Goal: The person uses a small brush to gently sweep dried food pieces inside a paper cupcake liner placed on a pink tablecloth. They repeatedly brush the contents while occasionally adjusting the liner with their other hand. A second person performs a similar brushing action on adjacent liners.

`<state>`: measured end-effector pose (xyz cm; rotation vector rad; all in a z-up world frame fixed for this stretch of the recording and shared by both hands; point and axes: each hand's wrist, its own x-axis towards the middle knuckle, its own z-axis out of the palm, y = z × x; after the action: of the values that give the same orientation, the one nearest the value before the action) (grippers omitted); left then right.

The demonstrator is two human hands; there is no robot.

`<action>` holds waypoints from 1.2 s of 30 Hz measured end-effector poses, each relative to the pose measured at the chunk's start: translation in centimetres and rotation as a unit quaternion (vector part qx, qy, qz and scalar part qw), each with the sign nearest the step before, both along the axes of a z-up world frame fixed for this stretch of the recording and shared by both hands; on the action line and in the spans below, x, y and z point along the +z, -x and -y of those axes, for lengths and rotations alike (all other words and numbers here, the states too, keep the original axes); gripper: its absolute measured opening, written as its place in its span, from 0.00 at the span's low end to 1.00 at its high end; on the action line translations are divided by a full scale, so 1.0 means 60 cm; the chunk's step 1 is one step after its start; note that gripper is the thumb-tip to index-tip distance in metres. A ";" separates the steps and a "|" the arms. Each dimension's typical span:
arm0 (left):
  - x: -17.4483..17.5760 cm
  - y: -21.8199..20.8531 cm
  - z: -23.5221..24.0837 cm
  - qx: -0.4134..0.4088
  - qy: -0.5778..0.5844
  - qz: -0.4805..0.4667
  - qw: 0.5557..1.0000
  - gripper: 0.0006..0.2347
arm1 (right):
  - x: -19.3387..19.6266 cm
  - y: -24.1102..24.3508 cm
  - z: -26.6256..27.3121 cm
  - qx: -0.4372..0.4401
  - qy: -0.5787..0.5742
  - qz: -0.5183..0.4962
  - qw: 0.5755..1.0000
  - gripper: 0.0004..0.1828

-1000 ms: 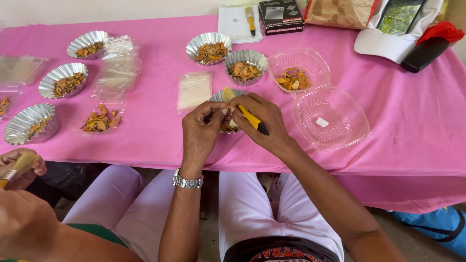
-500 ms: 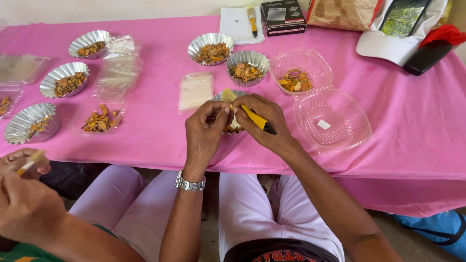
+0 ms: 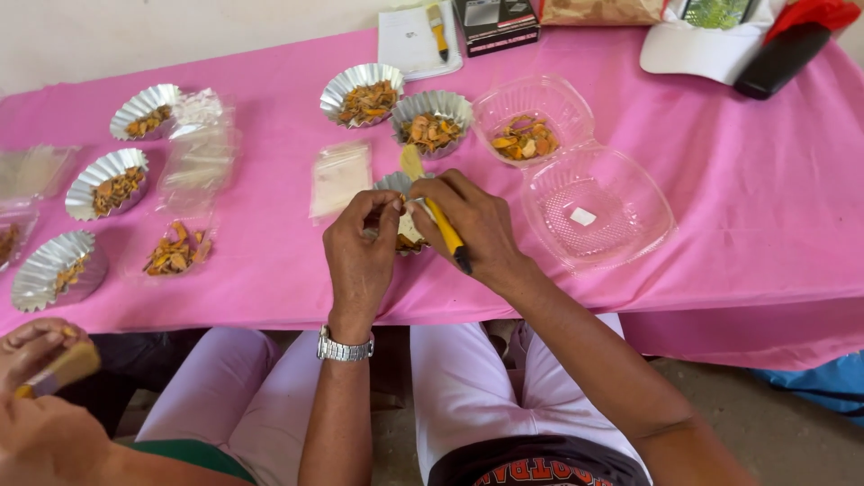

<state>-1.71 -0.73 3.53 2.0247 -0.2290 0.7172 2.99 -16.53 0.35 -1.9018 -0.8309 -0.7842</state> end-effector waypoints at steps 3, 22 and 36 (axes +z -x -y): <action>-0.006 -0.001 0.005 0.010 -0.021 0.008 1.000 0.04 | 0.008 0.012 0.000 -0.008 0.006 0.004 1.000 0.08; 0.051 0.004 0.017 0.002 -0.086 0.006 0.996 0.05 | -0.028 -0.011 -0.006 -0.044 -0.023 0.051 0.997 0.02; 0.050 -0.327 0.173 -0.080 -0.366 -0.021 0.927 0.13 | -0.067 -0.024 -0.016 -0.058 0.088 0.103 0.989 0.12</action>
<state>17.91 -11.14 6.50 2.6783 -0.7140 0.5198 4.42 -15.58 -3.66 -2.0637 -0.9475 -1.0219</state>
